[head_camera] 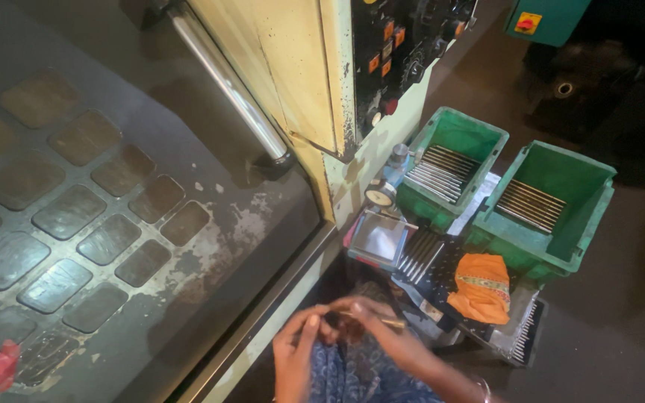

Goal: The person opens a machine door, removes a metal rod, and rubs it on a textured surface to polish it. They repeat this process with multiple rods, placing each polished rod into a green bin.

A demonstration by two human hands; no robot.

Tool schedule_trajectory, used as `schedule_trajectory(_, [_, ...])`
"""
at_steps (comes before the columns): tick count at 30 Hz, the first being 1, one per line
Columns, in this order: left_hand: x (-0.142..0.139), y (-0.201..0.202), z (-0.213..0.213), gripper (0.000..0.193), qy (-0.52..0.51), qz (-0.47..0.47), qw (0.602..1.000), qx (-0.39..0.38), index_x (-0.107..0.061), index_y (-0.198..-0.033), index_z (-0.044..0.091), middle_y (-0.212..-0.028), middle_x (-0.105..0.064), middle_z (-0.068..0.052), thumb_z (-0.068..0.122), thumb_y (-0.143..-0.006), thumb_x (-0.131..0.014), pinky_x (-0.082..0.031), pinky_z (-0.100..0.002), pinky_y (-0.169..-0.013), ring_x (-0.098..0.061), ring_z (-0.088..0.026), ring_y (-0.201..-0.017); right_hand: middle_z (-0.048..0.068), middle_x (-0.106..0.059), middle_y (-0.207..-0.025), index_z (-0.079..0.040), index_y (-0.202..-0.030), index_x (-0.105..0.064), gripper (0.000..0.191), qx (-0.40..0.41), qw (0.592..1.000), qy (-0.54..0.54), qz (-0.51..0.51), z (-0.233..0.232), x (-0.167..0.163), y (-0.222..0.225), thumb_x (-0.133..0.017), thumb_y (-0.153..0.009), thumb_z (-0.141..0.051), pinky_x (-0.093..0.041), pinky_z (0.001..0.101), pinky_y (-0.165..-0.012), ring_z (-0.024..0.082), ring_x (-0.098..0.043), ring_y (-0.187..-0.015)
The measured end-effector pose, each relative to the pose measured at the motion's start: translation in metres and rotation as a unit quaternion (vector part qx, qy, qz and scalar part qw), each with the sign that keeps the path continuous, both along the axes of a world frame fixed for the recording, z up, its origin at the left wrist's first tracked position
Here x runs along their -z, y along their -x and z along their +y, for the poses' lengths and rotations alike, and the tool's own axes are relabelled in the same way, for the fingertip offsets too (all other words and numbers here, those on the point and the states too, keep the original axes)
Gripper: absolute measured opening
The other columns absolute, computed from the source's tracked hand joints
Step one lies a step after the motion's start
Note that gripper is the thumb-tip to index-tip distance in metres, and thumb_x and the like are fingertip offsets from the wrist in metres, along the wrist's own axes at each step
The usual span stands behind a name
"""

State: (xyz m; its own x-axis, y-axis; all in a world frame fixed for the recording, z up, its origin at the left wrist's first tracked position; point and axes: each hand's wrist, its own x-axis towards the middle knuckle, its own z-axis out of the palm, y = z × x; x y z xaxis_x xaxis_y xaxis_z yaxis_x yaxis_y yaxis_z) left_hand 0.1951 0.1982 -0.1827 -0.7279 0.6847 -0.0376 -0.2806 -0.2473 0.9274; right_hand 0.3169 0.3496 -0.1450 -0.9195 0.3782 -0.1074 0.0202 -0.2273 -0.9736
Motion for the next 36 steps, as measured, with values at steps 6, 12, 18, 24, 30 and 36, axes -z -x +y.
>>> schedule_trajectory(6, [-0.058,0.002,0.038,0.031,0.078,0.288,0.954,-0.034,-0.072,-0.121,0.002,-0.120,-0.061,-0.011,0.012,-0.092,-0.070,-0.051,-0.032,-0.093,-0.064,-0.023,-0.110,0.013,-0.078,-0.093,-0.004,-0.129,-0.068,0.059,0.093,0.993,-0.017,0.069,0.016,-0.003,-0.005,-0.035,-0.106,-0.047,-0.057,0.0311,-0.073,0.017,-0.072,-0.081])
schedule_trajectory(12, [-0.073,-0.013,0.055,0.023,0.052,0.367,0.929,0.013,-0.076,-0.113,0.004,-0.118,-0.071,-0.011,0.009,-0.091,-0.073,-0.055,-0.032,-0.094,-0.069,-0.024,-0.110,0.009,-0.069,-0.082,-0.005,-0.118,-0.061,0.039,0.128,0.982,0.089,0.107,0.033,0.003,-0.017,-0.044,-0.103,-0.037,-0.047,0.0296,-0.062,0.016,-0.065,-0.069])
schedule_trajectory(18, [-0.063,-0.009,0.053,0.022,0.111,0.265,0.956,0.065,-0.078,-0.110,0.003,-0.095,-0.073,-0.008,0.010,-0.090,-0.074,-0.053,-0.027,-0.071,-0.068,-0.016,-0.083,0.010,-0.067,-0.076,-0.003,-0.107,-0.061,0.039,0.115,0.981,0.108,0.114,0.036,0.009,-0.018,-0.045,-0.106,-0.039,-0.049,0.0302,-0.059,0.017,-0.063,-0.064])
schedule_trajectory(24, [-0.058,0.002,0.047,0.021,0.179,0.234,0.952,0.083,-0.078,-0.108,0.005,-0.085,-0.070,-0.001,0.016,-0.090,-0.075,-0.049,-0.023,-0.060,-0.063,-0.009,-0.069,0.011,-0.071,-0.079,0.001,-0.113,-0.069,0.053,0.108,0.982,0.124,0.088,0.033,0.007,-0.015,-0.040,-0.104,-0.042,-0.051,0.0309,-0.061,0.017,-0.065,-0.065])
schedule_trajectory(30, [-0.046,0.005,0.047,0.020,0.076,0.136,0.985,0.076,-0.076,-0.107,0.001,-0.087,-0.070,-0.001,0.014,-0.092,-0.073,-0.050,-0.022,-0.064,-0.062,-0.008,-0.073,0.012,-0.076,-0.084,0.001,-0.117,-0.073,0.059,0.066,0.991,0.046,0.109,0.033,0.002,-0.011,-0.036,-0.106,-0.044,-0.049,0.0287,-0.060,0.017,-0.068,-0.072])
schedule_trajectory(36, [-0.030,0.008,0.047,0.022,0.007,0.020,0.997,0.072,-0.075,-0.108,-0.003,-0.078,-0.068,-0.004,0.014,-0.096,-0.069,-0.049,-0.024,-0.062,-0.060,-0.010,-0.067,0.012,-0.073,-0.081,0.003,-0.115,-0.071,0.060,0.077,0.990,0.073,0.092,0.031,0.003,-0.013,-0.035,-0.105,-0.045,-0.049,0.0314,-0.062,0.018,-0.066,-0.073])
